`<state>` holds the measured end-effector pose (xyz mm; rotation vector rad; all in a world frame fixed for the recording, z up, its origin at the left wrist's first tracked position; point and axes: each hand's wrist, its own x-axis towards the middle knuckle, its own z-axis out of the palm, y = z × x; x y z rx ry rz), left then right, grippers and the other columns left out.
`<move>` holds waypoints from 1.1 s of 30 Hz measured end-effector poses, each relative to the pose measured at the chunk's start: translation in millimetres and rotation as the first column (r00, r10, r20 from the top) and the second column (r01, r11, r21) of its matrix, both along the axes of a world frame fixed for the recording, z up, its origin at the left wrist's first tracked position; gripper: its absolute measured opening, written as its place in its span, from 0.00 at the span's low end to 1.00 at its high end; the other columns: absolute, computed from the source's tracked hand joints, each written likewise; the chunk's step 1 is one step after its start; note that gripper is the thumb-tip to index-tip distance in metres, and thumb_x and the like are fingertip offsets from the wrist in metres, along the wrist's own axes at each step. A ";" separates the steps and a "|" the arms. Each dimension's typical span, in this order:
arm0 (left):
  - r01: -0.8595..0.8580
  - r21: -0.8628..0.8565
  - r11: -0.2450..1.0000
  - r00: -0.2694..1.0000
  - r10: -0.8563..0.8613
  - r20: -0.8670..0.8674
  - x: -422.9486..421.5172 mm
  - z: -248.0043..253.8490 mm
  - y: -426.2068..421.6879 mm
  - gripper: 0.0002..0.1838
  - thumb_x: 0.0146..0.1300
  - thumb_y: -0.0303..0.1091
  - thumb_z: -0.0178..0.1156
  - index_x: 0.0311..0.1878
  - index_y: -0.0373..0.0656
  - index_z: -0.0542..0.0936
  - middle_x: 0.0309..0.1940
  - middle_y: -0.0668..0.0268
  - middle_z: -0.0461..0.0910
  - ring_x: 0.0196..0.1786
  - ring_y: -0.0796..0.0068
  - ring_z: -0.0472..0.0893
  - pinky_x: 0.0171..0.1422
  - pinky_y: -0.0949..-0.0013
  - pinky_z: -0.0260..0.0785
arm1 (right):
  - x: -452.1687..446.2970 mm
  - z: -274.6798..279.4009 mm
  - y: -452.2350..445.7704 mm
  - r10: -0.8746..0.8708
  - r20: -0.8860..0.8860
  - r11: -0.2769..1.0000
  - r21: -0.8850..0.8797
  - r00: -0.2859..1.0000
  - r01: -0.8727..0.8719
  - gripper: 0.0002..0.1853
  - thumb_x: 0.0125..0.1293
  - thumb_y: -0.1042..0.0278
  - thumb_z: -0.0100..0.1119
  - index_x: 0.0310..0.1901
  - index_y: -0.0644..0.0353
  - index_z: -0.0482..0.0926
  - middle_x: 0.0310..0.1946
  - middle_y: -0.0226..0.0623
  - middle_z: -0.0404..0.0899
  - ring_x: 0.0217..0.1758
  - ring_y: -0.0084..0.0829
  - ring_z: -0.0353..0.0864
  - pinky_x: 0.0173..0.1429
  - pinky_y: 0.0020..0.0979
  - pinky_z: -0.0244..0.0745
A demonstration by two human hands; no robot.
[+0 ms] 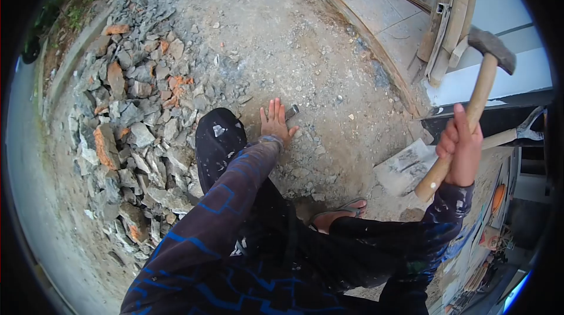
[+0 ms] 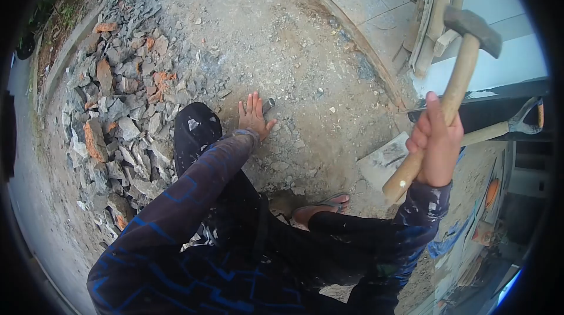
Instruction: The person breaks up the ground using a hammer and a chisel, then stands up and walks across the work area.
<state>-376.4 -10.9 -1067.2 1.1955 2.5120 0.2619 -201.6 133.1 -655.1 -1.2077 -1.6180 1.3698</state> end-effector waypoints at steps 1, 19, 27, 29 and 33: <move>0.004 0.020 1.000 1.000 -0.004 -0.005 -1.9 -0.2 0.9 0.50 0.64 0.65 0.49 0.75 0.32 0.48 0.78 0.52 0.34 0.80 0.54 0.32 0.79 0.43 0.25 | -7.3 19.5 9.0 -0.021 -0.120 0.992 0.123 0.993 0.036 0.14 0.68 0.62 0.61 0.33 0.53 0.65 0.17 0.20 0.58 0.13 0.13 0.55 0.15 0.21 0.53; 0.014 0.023 1.000 1.000 -0.013 -0.004 0.1 -5.9 -4.8 0.48 0.65 0.64 0.47 0.75 0.35 0.49 0.78 0.52 0.33 0.80 0.54 0.30 0.78 0.41 0.23 | -19.8 -2.5 -18.8 0.176 0.152 0.979 -0.130 0.973 -0.157 0.16 0.70 0.57 0.59 0.32 0.54 0.65 0.16 0.22 0.60 0.11 0.13 0.57 0.13 0.19 0.55; 0.017 0.082 0.996 0.999 -0.015 -0.029 -2.6 -4.9 -2.1 0.49 0.65 0.64 0.48 0.74 0.33 0.48 0.78 0.51 0.35 0.80 0.54 0.33 0.78 0.41 0.26 | -80.4 -151.4 -48.9 -0.213 -0.254 0.977 -0.064 0.943 0.203 0.12 0.66 0.67 0.60 0.27 0.61 0.72 0.14 0.30 0.69 0.16 0.27 0.72 0.25 0.32 0.67; 0.043 0.076 0.996 0.998 -0.040 -0.040 6.3 -6.8 -8.9 0.49 0.65 0.64 0.48 0.74 0.33 0.48 0.78 0.51 0.35 0.80 0.54 0.33 0.78 0.41 0.26 | -30.4 -286.1 -95.6 0.234 0.477 0.972 -0.110 0.847 -0.207 0.11 0.59 0.63 0.67 0.25 0.56 0.77 0.19 0.38 0.78 0.19 0.33 0.77 0.34 0.42 0.75; 0.029 0.101 0.994 0.999 -0.025 -0.047 -1.8 -7.5 -0.4 0.48 0.64 0.63 0.50 0.75 0.36 0.50 0.78 0.51 0.35 0.80 0.54 0.33 0.78 0.41 0.25 | -32.2 -179.6 -43.7 0.389 0.028 0.473 -0.864 0.921 -0.174 0.15 0.67 0.59 0.61 0.30 0.52 0.67 0.15 0.21 0.64 0.11 0.15 0.61 0.14 0.23 0.59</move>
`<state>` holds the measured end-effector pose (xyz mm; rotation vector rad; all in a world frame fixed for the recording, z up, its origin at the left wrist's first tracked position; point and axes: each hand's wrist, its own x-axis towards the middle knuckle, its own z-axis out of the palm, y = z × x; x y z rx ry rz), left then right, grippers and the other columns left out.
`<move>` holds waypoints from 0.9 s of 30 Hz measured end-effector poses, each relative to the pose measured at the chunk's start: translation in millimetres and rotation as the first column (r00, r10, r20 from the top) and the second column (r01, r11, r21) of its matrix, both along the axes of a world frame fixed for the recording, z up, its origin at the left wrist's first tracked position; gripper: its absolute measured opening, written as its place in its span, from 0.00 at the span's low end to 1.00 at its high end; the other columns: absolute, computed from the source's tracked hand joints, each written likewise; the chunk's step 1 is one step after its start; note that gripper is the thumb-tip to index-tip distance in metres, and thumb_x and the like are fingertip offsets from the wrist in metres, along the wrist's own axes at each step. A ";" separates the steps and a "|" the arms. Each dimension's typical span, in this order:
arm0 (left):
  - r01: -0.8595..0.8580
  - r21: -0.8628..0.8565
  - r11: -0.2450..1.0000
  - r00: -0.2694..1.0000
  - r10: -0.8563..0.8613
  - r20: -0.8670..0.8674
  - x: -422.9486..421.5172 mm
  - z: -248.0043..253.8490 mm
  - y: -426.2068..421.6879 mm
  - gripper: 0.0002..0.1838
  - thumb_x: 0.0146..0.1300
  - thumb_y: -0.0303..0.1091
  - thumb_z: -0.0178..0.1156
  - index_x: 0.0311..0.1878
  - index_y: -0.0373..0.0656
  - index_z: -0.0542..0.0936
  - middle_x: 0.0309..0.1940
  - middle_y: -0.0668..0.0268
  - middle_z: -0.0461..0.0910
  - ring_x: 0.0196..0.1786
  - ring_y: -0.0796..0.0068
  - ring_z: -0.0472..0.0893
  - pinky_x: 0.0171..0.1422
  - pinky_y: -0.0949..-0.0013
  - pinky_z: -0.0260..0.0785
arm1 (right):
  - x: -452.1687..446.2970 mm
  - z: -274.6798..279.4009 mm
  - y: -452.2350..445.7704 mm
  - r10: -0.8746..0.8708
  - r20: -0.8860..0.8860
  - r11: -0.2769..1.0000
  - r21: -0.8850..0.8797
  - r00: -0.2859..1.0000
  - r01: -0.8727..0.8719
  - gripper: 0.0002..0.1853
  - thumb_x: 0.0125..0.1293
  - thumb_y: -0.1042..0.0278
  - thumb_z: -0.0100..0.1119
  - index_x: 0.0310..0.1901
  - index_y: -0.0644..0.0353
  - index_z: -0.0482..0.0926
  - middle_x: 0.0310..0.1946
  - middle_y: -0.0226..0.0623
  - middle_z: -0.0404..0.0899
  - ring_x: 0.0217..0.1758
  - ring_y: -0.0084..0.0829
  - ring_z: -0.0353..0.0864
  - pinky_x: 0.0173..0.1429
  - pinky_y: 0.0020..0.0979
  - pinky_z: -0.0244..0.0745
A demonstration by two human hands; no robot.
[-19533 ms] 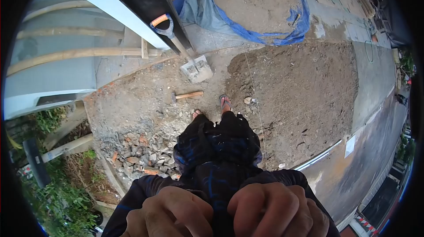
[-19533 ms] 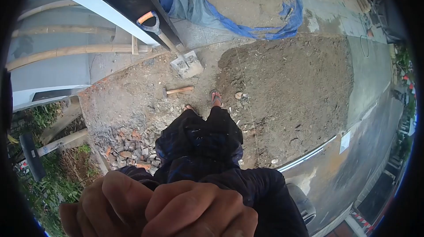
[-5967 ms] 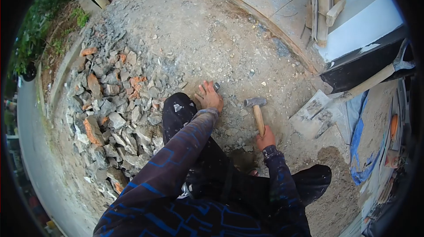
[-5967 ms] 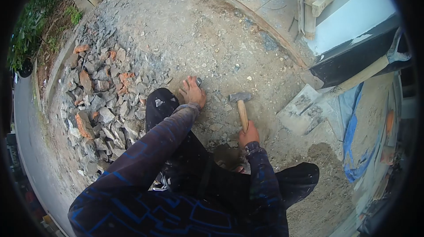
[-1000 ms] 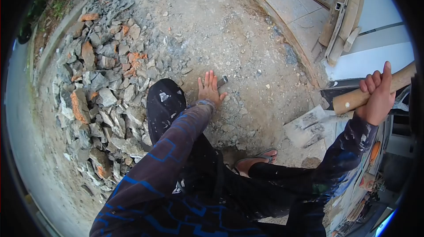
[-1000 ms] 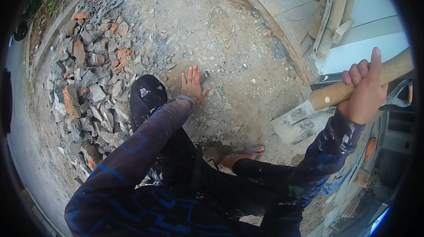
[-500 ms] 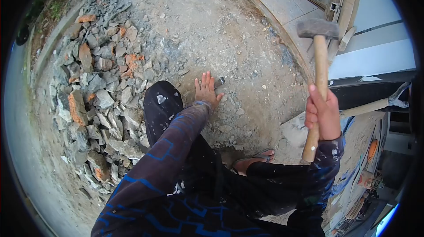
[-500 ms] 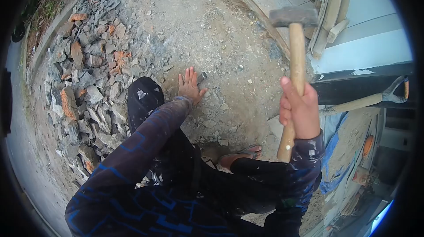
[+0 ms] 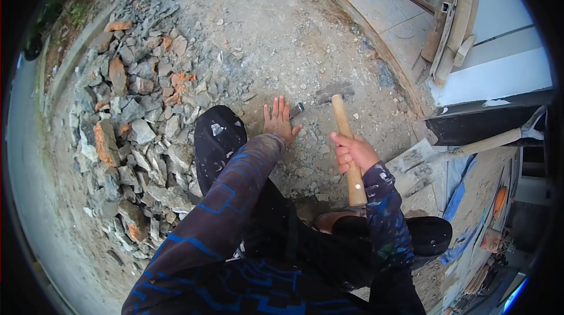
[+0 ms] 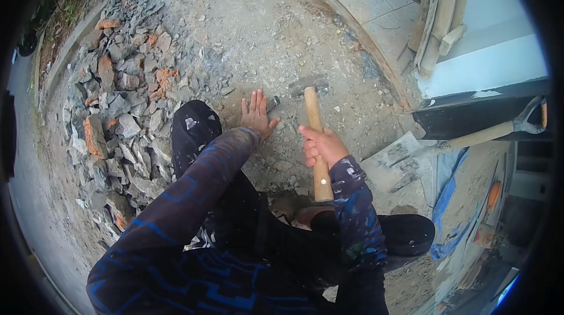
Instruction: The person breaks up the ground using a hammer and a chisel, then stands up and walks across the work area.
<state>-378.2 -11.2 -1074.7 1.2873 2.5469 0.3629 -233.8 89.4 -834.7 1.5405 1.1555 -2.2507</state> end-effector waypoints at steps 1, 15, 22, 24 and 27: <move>-0.009 0.012 1.000 1.000 0.008 0.013 1.4 -2.3 -3.8 0.47 0.64 0.63 0.50 0.75 0.36 0.51 0.78 0.51 0.36 0.80 0.54 0.33 0.78 0.41 0.25 | 4.9 33.0 -0.1 0.016 0.005 0.984 0.179 1.000 -0.016 0.15 0.68 0.57 0.61 0.30 0.52 0.66 0.15 0.20 0.62 0.11 0.14 0.58 0.14 0.23 0.58; 0.019 -0.025 1.000 1.000 -0.018 0.021 -0.7 -0.7 -6.3 0.48 0.64 0.63 0.49 0.74 0.35 0.48 0.78 0.51 0.36 0.80 0.53 0.34 0.78 0.41 0.26 | -5.3 -87.5 -54.0 -0.164 0.066 0.637 0.769 0.984 0.054 0.11 0.63 0.71 0.61 0.28 0.59 0.68 0.12 0.31 0.67 0.11 0.23 0.68 0.14 0.28 0.61; 0.005 0.103 0.995 0.999 0.001 -0.052 -10.8 -0.6 3.8 0.46 0.64 0.61 0.51 0.74 0.37 0.52 0.78 0.51 0.37 0.80 0.53 0.35 0.78 0.40 0.27 | 53.9 82.4 -5.6 -0.104 0.009 0.903 0.420 0.995 0.091 0.12 0.67 0.64 0.62 0.34 0.56 0.67 0.16 0.24 0.62 0.11 0.16 0.59 0.13 0.24 0.58; 0.023 0.038 0.999 1.000 -0.023 -0.021 3.9 -6.1 -11.7 0.46 0.64 0.61 0.52 0.74 0.37 0.52 0.78 0.51 0.38 0.80 0.54 0.35 0.78 0.40 0.27 | 55.8 146.0 6.9 -0.189 -0.145 0.694 0.680 0.971 0.237 0.16 0.68 0.59 0.61 0.30 0.54 0.65 0.15 0.23 0.60 0.10 0.15 0.57 0.13 0.22 0.56; 0.011 0.090 0.996 1.000 -0.009 -0.022 -1.2 -4.3 -5.9 0.46 0.64 0.60 0.53 0.73 0.35 0.52 0.77 0.50 0.39 0.80 0.52 0.37 0.78 0.39 0.30 | 40.4 202.3 42.8 -0.110 -0.553 0.438 0.719 0.826 0.540 0.14 0.71 0.63 0.57 0.29 0.54 0.64 0.16 0.23 0.57 0.13 0.15 0.54 0.16 0.21 0.53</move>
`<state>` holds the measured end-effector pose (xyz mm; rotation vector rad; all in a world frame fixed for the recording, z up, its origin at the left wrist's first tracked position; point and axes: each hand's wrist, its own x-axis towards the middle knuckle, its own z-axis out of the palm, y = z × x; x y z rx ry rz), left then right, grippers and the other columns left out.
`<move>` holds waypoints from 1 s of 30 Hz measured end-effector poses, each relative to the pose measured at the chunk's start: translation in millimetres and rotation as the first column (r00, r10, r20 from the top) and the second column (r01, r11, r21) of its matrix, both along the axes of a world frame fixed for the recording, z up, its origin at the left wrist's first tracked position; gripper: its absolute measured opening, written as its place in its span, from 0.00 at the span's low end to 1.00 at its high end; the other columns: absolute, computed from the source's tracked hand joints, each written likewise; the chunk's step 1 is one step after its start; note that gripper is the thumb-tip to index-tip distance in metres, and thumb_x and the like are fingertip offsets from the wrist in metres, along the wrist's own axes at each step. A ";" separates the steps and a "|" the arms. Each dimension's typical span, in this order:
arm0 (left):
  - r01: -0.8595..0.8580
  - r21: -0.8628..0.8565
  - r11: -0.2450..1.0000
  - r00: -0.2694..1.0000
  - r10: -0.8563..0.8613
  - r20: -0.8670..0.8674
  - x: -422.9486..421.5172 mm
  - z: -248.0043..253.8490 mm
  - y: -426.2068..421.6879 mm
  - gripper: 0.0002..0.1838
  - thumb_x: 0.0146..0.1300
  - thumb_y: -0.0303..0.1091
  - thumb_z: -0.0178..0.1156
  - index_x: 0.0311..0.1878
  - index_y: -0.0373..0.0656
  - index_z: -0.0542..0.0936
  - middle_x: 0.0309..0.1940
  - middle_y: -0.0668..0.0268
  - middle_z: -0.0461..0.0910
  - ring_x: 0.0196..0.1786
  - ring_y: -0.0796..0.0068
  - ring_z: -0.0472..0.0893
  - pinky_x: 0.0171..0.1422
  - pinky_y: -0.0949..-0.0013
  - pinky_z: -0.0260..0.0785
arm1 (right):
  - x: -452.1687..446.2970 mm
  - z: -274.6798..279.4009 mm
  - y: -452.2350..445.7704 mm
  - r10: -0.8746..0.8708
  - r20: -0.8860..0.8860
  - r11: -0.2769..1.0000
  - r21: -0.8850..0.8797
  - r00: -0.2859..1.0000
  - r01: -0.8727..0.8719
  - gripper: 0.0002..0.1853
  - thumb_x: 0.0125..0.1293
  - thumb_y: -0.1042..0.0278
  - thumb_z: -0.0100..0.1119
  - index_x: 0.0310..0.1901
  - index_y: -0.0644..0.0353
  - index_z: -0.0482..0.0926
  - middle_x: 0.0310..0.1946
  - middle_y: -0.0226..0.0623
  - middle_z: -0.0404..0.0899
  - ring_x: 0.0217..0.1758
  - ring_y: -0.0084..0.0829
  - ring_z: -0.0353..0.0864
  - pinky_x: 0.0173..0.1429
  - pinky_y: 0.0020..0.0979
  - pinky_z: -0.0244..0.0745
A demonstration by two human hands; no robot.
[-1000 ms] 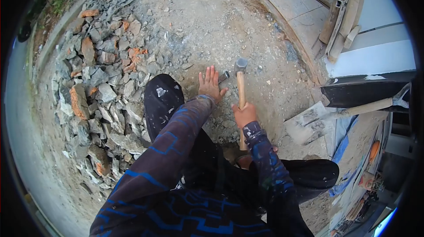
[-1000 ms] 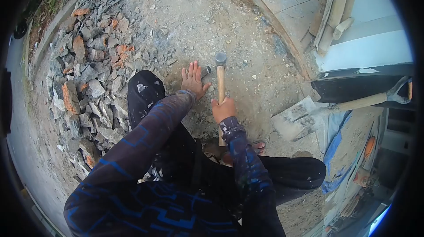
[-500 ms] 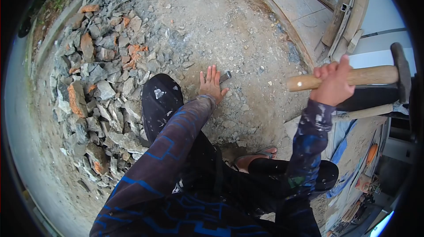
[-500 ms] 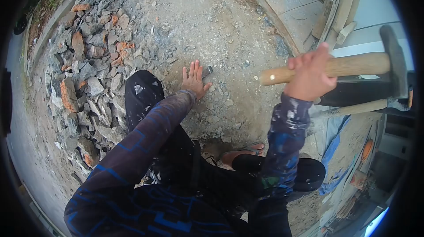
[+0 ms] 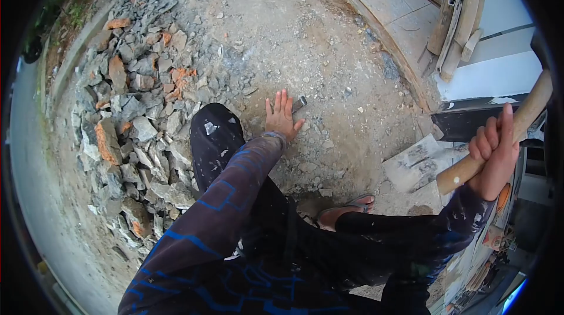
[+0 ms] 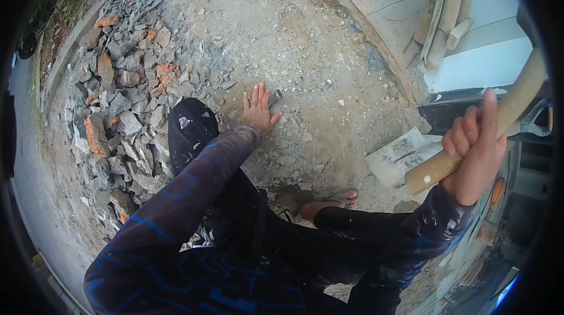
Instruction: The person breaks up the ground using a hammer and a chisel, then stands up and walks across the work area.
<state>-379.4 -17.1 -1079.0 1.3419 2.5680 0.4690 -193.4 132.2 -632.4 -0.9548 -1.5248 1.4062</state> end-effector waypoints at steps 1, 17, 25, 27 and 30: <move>0.000 0.028 1.000 1.000 0.001 -0.012 -0.7 -2.0 0.4 0.46 0.63 0.60 0.53 0.73 0.35 0.53 0.77 0.50 0.40 0.80 0.52 0.37 0.78 0.38 0.31 | -17.5 -4.2 11.4 -0.082 -0.104 0.987 0.129 0.991 0.096 0.13 0.70 0.65 0.56 0.30 0.56 0.65 0.17 0.24 0.58 0.15 0.17 0.55 0.19 0.22 0.54; -0.022 0.094 0.995 0.999 0.025 -0.040 3.8 6.2 -4.0 0.41 0.61 0.54 0.56 0.69 0.35 0.59 0.76 0.48 0.45 0.79 0.51 0.43 0.78 0.39 0.33 | 1.5 -34.7 -35.0 0.079 0.223 0.952 -0.305 0.972 -0.008 0.12 0.69 0.61 0.60 0.34 0.55 0.68 0.15 0.21 0.60 0.10 0.13 0.56 0.12 0.19 0.53; -0.039 0.088 0.995 0.997 0.045 -0.061 3.7 8.3 -3.3 0.39 0.60 0.54 0.56 0.68 0.37 0.63 0.76 0.50 0.49 0.79 0.53 0.46 0.78 0.40 0.36 | -78.4 -143.6 -28.0 -0.265 -0.333 0.964 -0.085 0.905 0.250 0.06 0.67 0.72 0.57 0.34 0.62 0.72 0.14 0.28 0.63 0.15 0.25 0.65 0.21 0.31 0.63; -0.044 0.093 0.995 0.997 0.049 -0.053 1.8 8.6 -4.0 0.38 0.60 0.54 0.56 0.67 0.37 0.63 0.76 0.50 0.49 0.78 0.53 0.47 0.78 0.40 0.36 | -33.1 -293.7 -93.8 0.021 0.500 0.977 -0.193 0.866 0.087 0.11 0.64 0.72 0.60 0.26 0.60 0.70 0.11 0.27 0.66 0.14 0.22 0.70 0.18 0.28 0.66; -0.023 0.154 0.988 0.994 0.038 -0.098 -7.4 14.2 11.8 0.37 0.59 0.52 0.56 0.66 0.37 0.65 0.75 0.50 0.50 0.78 0.54 0.47 0.78 0.41 0.37 | -30.0 -250.2 -93.3 0.330 0.220 0.524 -0.851 0.918 0.015 0.08 0.63 0.70 0.61 0.33 0.58 0.69 0.17 0.25 0.66 0.14 0.19 0.66 0.16 0.25 0.62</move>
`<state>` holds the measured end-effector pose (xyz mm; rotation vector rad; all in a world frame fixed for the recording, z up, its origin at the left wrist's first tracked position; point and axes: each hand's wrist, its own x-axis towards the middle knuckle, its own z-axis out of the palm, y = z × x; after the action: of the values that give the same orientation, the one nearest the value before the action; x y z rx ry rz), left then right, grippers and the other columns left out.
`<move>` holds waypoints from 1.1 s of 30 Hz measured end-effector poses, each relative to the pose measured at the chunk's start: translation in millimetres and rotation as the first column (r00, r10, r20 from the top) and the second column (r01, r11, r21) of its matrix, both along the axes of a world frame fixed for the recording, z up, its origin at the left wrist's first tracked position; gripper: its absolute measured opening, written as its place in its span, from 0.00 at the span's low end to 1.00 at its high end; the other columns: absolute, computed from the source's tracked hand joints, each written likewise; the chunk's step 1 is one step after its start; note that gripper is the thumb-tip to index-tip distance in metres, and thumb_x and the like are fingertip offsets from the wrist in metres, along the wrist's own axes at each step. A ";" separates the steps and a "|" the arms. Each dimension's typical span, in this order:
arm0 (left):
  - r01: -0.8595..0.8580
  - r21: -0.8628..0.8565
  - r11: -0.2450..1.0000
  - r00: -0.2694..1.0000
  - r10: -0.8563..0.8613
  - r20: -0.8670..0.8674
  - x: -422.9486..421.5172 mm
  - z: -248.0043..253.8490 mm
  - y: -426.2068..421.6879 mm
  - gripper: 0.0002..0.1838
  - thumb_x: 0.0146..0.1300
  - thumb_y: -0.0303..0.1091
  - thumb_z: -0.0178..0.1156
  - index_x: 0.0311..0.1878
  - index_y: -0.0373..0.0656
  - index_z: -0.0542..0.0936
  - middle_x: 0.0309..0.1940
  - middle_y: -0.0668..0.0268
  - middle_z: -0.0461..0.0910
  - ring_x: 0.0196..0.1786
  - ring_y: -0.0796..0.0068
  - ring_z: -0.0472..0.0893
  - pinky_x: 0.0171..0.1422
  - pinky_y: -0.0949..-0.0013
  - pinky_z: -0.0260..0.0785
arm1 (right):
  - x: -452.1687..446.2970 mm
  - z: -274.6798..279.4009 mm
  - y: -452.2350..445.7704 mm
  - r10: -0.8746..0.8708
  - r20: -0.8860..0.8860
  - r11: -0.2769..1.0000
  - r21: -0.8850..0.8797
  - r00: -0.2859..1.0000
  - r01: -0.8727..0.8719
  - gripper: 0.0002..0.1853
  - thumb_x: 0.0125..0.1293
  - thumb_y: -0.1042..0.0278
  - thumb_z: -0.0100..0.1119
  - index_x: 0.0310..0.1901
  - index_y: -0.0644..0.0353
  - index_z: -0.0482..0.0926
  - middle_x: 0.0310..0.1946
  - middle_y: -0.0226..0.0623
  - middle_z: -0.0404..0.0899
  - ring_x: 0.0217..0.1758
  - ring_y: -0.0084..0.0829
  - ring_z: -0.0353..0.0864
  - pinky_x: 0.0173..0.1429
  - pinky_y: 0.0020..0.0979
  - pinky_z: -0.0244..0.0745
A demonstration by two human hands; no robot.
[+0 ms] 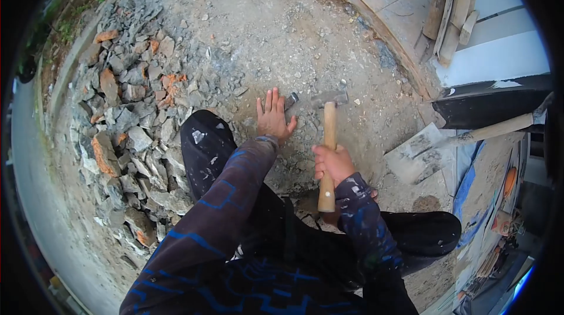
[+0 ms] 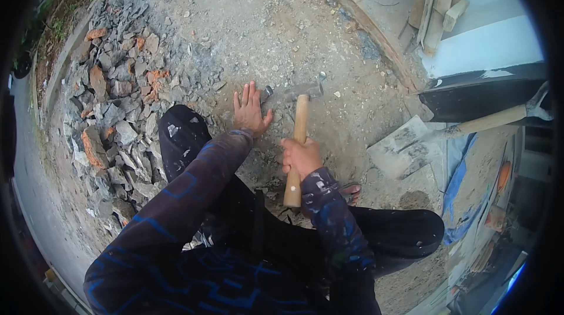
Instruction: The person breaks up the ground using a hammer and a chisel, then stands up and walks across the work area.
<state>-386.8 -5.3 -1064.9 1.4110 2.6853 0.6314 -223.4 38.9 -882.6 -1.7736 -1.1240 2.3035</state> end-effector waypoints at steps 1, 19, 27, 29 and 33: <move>-0.016 0.015 1.000 1.000 0.017 -0.012 -9.0 1.7 5.0 0.36 0.59 0.51 0.56 0.66 0.37 0.65 0.75 0.50 0.50 0.78 0.54 0.47 0.78 0.42 0.37 | 0.3 20.2 23.6 0.027 -0.029 0.999 0.032 0.999 -0.026 0.09 0.64 0.69 0.62 0.34 0.58 0.69 0.18 0.24 0.65 0.14 0.18 0.64 0.16 0.24 0.61; -0.010 -0.013 1.000 0.998 0.011 0.060 10.4 -2.4 -16.8 0.36 0.59 0.47 0.55 0.68 0.37 0.62 0.76 0.51 0.49 0.79 0.54 0.46 0.78 0.42 0.35 | -1.5 -66.5 -15.1 0.206 0.304 0.677 0.642 0.930 -0.360 0.12 0.66 0.65 0.62 0.30 0.54 0.68 0.14 0.24 0.66 0.13 0.21 0.67 0.16 0.27 0.62; -0.005 -0.022 1.000 0.999 0.006 0.053 6.3 -6.9 -14.3 0.36 0.59 0.48 0.54 0.67 0.37 0.65 0.76 0.51 0.50 0.78 0.54 0.47 0.78 0.42 0.35 | 20.6 204.6 66.9 -0.031 -0.142 0.834 0.541 0.989 0.103 0.13 0.70 0.61 0.59 0.31 0.52 0.66 0.14 0.20 0.58 0.10 0.12 0.54 0.11 0.19 0.52; -0.008 -0.025 1.000 0.998 0.009 0.055 11.3 -7.2 -15.0 0.36 0.59 0.48 0.53 0.68 0.37 0.64 0.76 0.51 0.50 0.78 0.54 0.47 0.78 0.42 0.35 | 6.6 240.4 82.6 -0.023 -0.362 0.621 0.725 0.932 0.298 0.14 0.71 0.61 0.58 0.30 0.51 0.65 0.14 0.18 0.56 0.11 0.10 0.52 0.12 0.18 0.47; -0.015 -0.041 0.999 0.998 0.017 0.064 11.2 -7.9 -14.8 0.36 0.60 0.47 0.53 0.68 0.36 0.62 0.76 0.51 0.49 0.79 0.54 0.46 0.78 0.42 0.34 | -42.5 207.4 121.1 -0.048 -0.721 0.261 0.659 0.691 0.705 0.14 0.68 0.68 0.58 0.27 0.57 0.65 0.16 0.24 0.57 0.15 0.20 0.55 0.21 0.26 0.55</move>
<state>-375.6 -20.1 -1072.8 1.3372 2.6466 0.6097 -265.9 160.0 -675.1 -0.6528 -1.2046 1.1760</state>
